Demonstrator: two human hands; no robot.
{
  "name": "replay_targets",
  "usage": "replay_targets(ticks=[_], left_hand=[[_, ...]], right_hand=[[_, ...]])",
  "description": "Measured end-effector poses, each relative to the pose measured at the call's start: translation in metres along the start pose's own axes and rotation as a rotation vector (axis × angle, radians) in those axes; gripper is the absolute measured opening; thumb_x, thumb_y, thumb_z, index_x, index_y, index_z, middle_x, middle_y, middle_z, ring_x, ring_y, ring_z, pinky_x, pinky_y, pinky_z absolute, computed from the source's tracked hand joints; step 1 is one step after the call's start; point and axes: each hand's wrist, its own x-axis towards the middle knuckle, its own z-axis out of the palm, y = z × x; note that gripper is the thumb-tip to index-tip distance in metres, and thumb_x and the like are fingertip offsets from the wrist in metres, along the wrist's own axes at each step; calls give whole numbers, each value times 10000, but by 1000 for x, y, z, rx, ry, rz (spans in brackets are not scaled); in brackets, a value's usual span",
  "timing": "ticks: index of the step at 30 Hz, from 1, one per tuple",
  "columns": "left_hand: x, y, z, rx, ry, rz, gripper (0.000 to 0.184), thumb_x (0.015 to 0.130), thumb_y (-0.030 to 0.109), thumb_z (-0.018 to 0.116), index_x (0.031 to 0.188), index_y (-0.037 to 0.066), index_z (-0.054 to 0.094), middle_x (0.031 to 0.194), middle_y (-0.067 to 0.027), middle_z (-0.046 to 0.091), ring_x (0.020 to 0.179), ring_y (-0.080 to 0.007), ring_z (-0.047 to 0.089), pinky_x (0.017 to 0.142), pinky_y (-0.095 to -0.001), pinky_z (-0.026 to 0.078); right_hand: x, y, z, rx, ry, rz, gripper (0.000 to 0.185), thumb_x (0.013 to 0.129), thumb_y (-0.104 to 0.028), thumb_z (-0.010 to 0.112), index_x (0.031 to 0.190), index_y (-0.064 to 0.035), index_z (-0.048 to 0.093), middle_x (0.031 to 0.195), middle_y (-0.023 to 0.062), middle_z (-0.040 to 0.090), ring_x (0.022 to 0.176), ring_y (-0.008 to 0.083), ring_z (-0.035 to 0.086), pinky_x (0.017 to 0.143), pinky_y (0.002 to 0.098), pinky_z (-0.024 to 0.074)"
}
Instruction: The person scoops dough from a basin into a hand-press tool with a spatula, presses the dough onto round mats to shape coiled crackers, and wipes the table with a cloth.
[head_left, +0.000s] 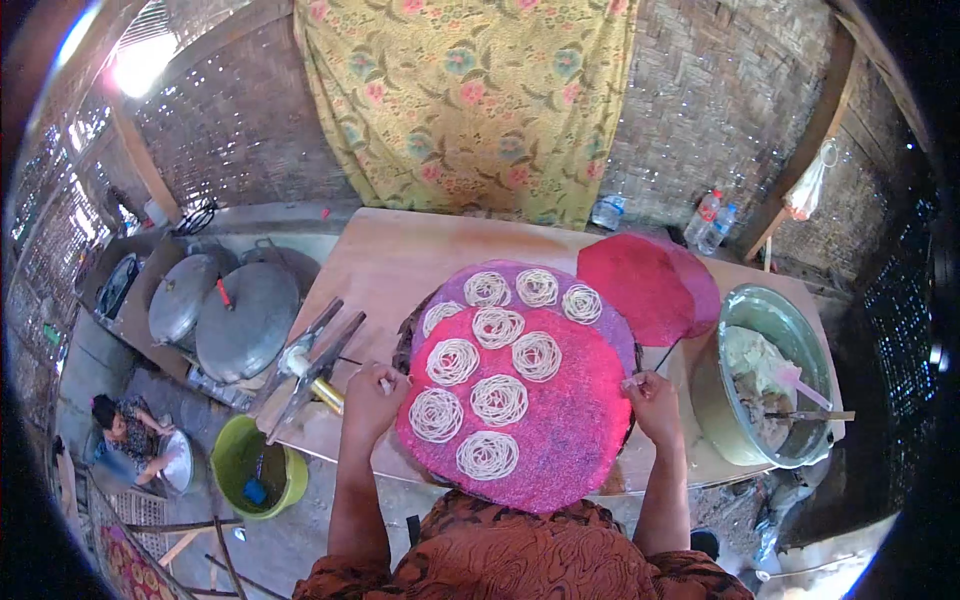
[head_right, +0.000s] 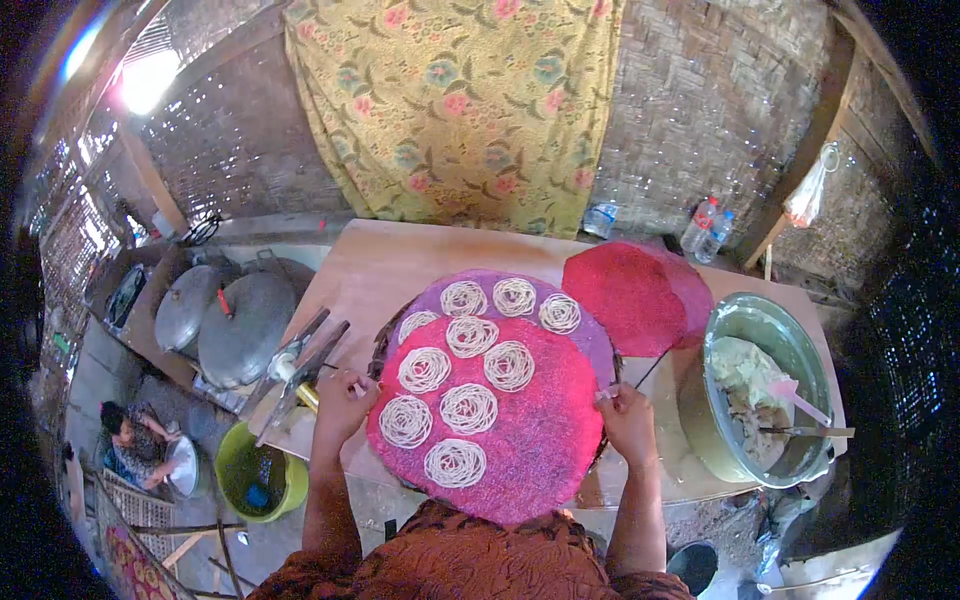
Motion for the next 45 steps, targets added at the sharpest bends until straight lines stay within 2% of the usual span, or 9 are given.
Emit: replay_targets(ticks=[10,17,19,26,28,37,41,43,45], left_hand=[[0,36,-4,-169,110,125,110,716,81,703,682,10,626,627,-27,531,576,-99,435,534,-271,345],[-12,43,-12,-287,125,168,104,713,39,693,690,17,594,630,-29,527,583,-100,427,539,-268,339],[-16,44,-17,-252,126,189,109,708,32,695,691,16,589,642,-39,535,601,-106,439,554,-270,347],[-22,40,-12,-247,177,166,114,696,28,696,692,18,582,685,-49,537,621,-125,446,571,-272,353],[-25,38,-11,-256,235,232,115,681,20,699,695,21,585,716,-56,536,640,-134,456,570,-273,353],[-13,23,-2,-207,251,202,95,667,12,698,700,31,611,724,-59,540,654,-149,478,581,-291,374],[-19,22,6,-149,182,158,94,680,11,682,662,21,591,698,-54,545,652,-148,477,584,-283,375],[-21,11,10,-141,182,160,99,681,13,682,659,20,586,689,-51,545,641,-147,473,578,-282,373],[-21,9,11,-132,184,158,105,683,14,682,655,19,581,679,-47,545,631,-145,469,573,-281,372]], right_hand=[[6,-27,-11,-46,46,-106,177,829,-166,666,819,5,622,664,44,611,646,82,536,586,276,428],[23,-36,-20,83,-45,-98,98,837,-88,663,825,5,637,737,-8,613,708,70,545,654,247,433],[29,-32,-21,66,-5,-137,167,829,-153,671,836,11,642,705,47,630,670,90,551,616,264,439],[43,-31,-19,-70,-7,-159,161,828,-154,670,858,3,655,710,48,635,671,96,555,620,275,442],[43,-29,-19,-50,-31,-163,107,850,-125,662,844,-20,644,747,-23,612,716,65,527,648,246,416],[63,-16,-8,-8,-6,-189,156,829,-165,668,853,-11,659,730,73,647,681,114,579,629,297,453],[71,14,0,-84,-19,-199,161,839,-150,667,869,6,640,762,34,657,731,96,583,670,279,462],[67,12,-1,-204,-6,-168,245,806,-240,676,861,-2,657,791,152,676,751,248,665,692,366,499],[67,19,0,-220,-2,-131,267,790,-257,691,873,-5,656,790,152,677,754,263,667,697,371,501]])
